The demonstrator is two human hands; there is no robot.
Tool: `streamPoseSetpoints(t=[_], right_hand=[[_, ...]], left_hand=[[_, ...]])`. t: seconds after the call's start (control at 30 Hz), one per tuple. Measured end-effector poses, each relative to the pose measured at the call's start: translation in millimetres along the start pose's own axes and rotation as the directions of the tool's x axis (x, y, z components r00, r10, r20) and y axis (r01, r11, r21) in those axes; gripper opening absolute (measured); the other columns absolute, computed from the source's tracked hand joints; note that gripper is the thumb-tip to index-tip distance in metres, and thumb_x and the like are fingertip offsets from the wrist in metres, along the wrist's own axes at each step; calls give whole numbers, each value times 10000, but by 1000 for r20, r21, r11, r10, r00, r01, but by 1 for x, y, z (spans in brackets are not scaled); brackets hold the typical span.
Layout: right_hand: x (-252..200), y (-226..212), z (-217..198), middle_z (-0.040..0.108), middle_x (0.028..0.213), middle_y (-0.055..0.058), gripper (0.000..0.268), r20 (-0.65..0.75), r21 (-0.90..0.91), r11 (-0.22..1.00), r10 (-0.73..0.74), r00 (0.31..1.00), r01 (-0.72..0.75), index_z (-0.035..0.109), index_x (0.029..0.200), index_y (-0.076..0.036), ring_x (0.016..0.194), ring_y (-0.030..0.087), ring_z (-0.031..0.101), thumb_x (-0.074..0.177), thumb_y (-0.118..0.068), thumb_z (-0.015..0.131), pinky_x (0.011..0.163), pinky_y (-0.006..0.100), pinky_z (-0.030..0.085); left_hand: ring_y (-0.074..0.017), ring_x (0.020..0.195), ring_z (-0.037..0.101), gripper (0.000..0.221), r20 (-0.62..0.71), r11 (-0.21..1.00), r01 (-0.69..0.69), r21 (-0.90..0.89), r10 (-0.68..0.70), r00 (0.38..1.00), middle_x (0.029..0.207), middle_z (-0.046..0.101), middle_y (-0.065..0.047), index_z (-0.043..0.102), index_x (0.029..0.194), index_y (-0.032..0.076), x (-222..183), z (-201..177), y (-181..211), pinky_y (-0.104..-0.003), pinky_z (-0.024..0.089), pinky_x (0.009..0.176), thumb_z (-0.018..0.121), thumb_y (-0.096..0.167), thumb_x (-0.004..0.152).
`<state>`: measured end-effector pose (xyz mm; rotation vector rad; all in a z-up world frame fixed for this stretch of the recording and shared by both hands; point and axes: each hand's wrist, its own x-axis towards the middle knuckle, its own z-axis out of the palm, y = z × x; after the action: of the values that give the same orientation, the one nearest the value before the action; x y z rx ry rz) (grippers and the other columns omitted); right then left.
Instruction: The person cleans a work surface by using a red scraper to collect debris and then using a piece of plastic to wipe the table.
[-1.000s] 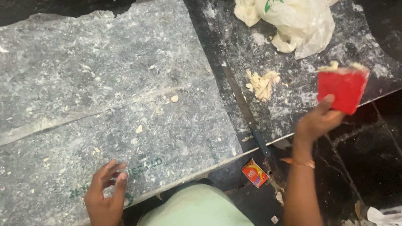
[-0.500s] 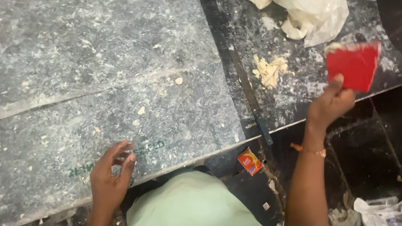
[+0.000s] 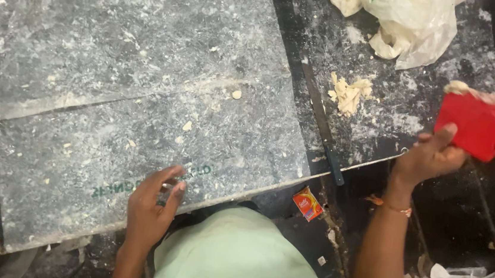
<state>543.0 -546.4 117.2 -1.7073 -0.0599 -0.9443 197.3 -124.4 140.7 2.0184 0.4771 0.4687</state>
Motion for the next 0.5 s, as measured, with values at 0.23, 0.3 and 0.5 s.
streamPoseSetpoints(t=[0.23, 0.3, 0.5], right_hand=[[-45, 8, 28, 673, 966, 130, 355, 336, -430, 810, -267, 903, 399, 632, 1038, 49, 787, 202, 627, 1204, -259, 578, 727, 364, 480], [-43, -4, 30, 729, 1122, 137, 368, 246, -97, 910, -372, 895, 404, 658, 1198, 93, 944, 212, 683, 1223, -238, 497, 835, 368, 542], [-20, -18, 1, 663, 888, 52, 312, 106, 23, 999, -34, 994, 32, 624, 1105, 45, 665, 112, 566, 1132, -255, 543, 552, 294, 429]], left_hand=[[-243, 965, 722, 321, 5, 973, -214, 83, 214, 977, 1140, 752, -107, 710, 1205, 91, 10, 12, 8, -353, 569, 822, 734, 171, 895], [-244, 961, 725, 314, -2, 979, -189, 81, 190, 982, 1141, 755, -101, 714, 1200, 101, 8, 13, 8, -355, 568, 811, 735, 177, 895], [-230, 924, 735, 312, 71, 999, -45, 23, 43, 997, 1150, 758, -93, 703, 1206, 91, 2, 12, 6, -333, 579, 761, 716, 192, 912]])
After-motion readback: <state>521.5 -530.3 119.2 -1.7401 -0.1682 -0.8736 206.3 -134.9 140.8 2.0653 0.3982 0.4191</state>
